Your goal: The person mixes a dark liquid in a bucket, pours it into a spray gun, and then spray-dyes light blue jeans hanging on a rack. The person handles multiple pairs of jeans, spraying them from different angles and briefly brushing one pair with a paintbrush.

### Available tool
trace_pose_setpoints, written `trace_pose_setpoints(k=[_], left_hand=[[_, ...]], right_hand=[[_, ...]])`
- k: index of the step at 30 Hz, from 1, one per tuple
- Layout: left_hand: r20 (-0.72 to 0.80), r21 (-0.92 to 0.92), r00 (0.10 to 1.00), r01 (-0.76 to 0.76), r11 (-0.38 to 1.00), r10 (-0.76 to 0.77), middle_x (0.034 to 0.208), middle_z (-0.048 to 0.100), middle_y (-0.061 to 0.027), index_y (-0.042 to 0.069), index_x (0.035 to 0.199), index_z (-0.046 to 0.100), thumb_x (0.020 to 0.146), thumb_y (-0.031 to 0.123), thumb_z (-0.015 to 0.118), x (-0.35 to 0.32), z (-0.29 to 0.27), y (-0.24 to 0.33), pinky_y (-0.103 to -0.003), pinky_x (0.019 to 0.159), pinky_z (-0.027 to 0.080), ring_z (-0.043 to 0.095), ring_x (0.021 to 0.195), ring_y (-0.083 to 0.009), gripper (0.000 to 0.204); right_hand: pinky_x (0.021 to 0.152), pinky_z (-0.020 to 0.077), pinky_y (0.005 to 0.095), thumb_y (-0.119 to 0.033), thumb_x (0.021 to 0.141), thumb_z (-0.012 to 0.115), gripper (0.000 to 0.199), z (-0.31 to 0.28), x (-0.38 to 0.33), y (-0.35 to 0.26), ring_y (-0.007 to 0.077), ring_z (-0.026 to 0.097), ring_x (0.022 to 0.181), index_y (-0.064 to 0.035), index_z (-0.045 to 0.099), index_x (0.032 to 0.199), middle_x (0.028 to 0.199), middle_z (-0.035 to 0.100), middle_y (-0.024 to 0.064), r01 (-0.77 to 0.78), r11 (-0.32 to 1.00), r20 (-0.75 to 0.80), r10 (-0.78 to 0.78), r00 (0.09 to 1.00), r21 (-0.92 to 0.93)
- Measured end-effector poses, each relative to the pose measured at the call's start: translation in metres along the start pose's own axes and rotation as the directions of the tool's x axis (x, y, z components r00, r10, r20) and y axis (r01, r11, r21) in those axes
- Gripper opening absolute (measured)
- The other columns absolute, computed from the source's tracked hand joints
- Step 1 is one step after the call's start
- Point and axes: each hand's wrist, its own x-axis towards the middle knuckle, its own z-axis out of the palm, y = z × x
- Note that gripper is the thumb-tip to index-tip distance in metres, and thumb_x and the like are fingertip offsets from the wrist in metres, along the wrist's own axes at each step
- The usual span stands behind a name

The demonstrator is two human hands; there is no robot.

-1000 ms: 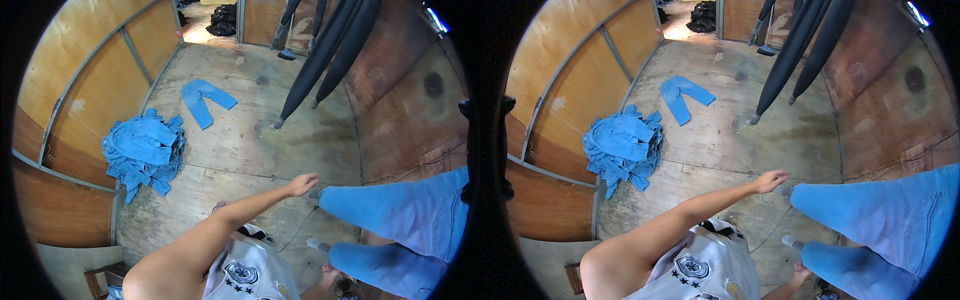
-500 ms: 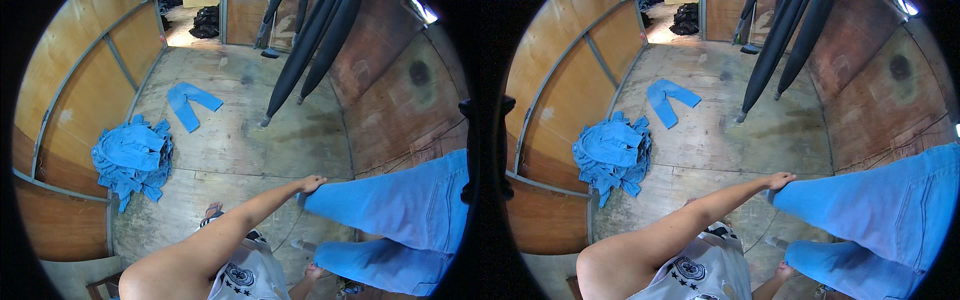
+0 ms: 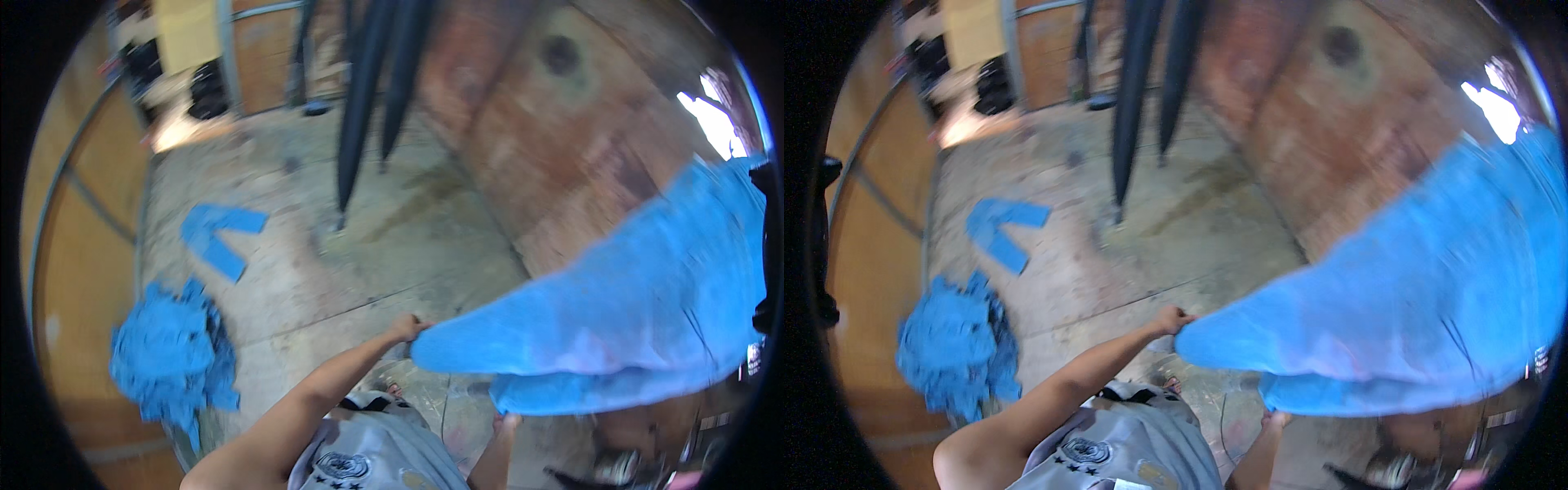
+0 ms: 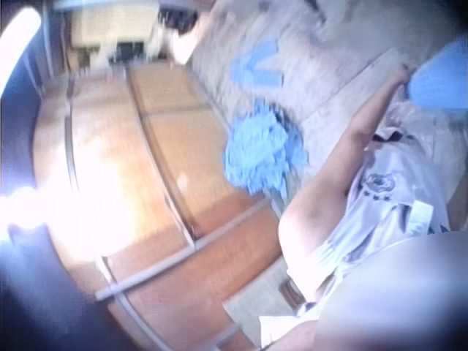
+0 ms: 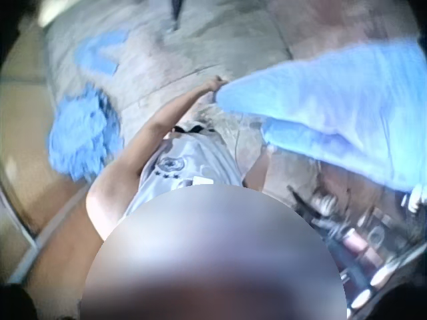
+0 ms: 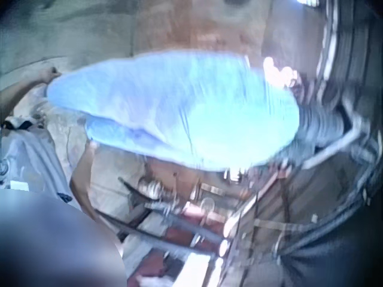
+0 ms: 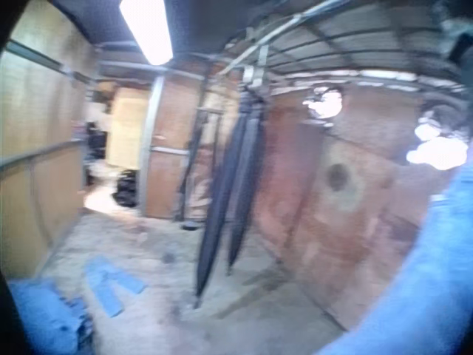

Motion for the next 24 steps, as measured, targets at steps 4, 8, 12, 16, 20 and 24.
trace_pose_setpoints(k=[4, 8, 12, 16, 20, 24], left_hand=[[-0.263, -0.305, 0.965, -0.069, 0.95, -0.014, 0.076, 0.072, -0.022, -0.003, 0.078, 0.075, 0.085, 0.039, 0.082, 0.015, -0.005, -0.008, -0.043, 0.069, 0.054, 0.07, 0.067, -0.0263, 0.043], [-0.279, -0.293, 0.949, 0.06, 0.954, -0.145, 0.078, 0.072, -0.0255, -0.006, 0.084, 0.075, 0.089, 0.041, 0.076, 0.049, -0.027, 0.0, -0.044, 0.071, 0.054, 0.072, 0.073, -0.0325, 0.047], [-0.346, -0.233, 0.935, -0.007, 0.972, -0.077, 0.082, 0.073, -0.0268, -0.008, 0.086, 0.073, 0.091, 0.042, 0.074, 0.079, -0.06, 0.013, -0.044, 0.072, 0.053, 0.072, 0.076, -0.0343, 0.05], [-0.301, -0.305, 0.953, -0.073, 0.95, -0.024, 0.076, 0.071, -0.018, -0.006, 0.08, 0.071, 0.091, 0.032, 0.076, 0.097, -0.075, 0.012, -0.04, 0.066, 0.05, 0.064, 0.067, -0.0258, 0.041], [-0.294, -0.468, 0.956, -0.133, 0.874, -0.012, 0.066, 0.062, -0.0067, -0.003, 0.076, 0.067, 0.091, 0.024, 0.077, 0.1, -0.056, 0.001, -0.036, 0.06, 0.046, 0.052, 0.061, -0.0172, 0.033], [-0.33, -0.496, 0.942, -0.124, 0.859, -0.055, 0.065, 0.062, -0.0056, -0.002, 0.077, 0.067, 0.091, 0.027, 0.078, 0.091, -0.014, 0.0, -0.035, 0.059, 0.046, 0.053, 0.061, -0.0156, 0.034]], right_hand=[[0.036, 0.0288, 0.0276, -0.028, 0.097, 0.06, 0.011, 0.02, 0.001, 0.01, 0.0128, 0.047, 0.047, -0.0183, 0.063, 0.094, 0.069, 0.056, -0.0007, -0.004, 0.988, -0.158, 0.028, 0.987, 0.153], [0.036, 0.0306, 0.0263, -0.032, 0.099, 0.054, 0.017, 0.037, -0.023, 0.015, 0.0137, 0.05, 0.047, -0.0188, 0.063, 0.094, 0.07, 0.059, 0.0002, -0.234, 0.903, -0.102, 0.288, 0.952, 0.36], [0.04, 0.0373, 0.0238, -0.035, 0.099, 0.058, 0.017, 0.049, -0.062, 0.014, 0.0146, 0.059, 0.054, -0.0196, 0.062, 0.092, 0.074, 0.064, -0.0008, -0.105, 0.926, -0.14, 0.165, 0.976, 0.362], [0.05, 0.0488, 0.0329, -0.021, 0.096, 0.062, 0.016, 0.048, -0.08, 0.021, 0.0168, 0.065, 0.067, -0.0108, 0.069, 0.106, 0.089, 0.07, 0.0045, 0.184, 0.935, -0.34, -0.074, 0.938, 0.304], [0.073, 0.0552, 0.0358, -0.018, 0.091, 0.072, 0.022, 0.047, -0.08, 0.027, 0.0192, 0.067, 0.083, -0.0042, 0.069, 0.108, 0.095, 0.071, 0.0069, 0.378, 0.897, -0.436, -0.252, 0.864, 0.231], [0.087, 0.0526, 0.0365, -0.02, 0.09, 0.073, 0.031, 0.054, -0.075, 0.025, 0.0204, 0.066, 0.095, 0.0026, 0.066, 0.11, 0.103, 0.07, 0.0091, 0.47, 0.872, -0.36, -0.398, 0.844, 0.136]])
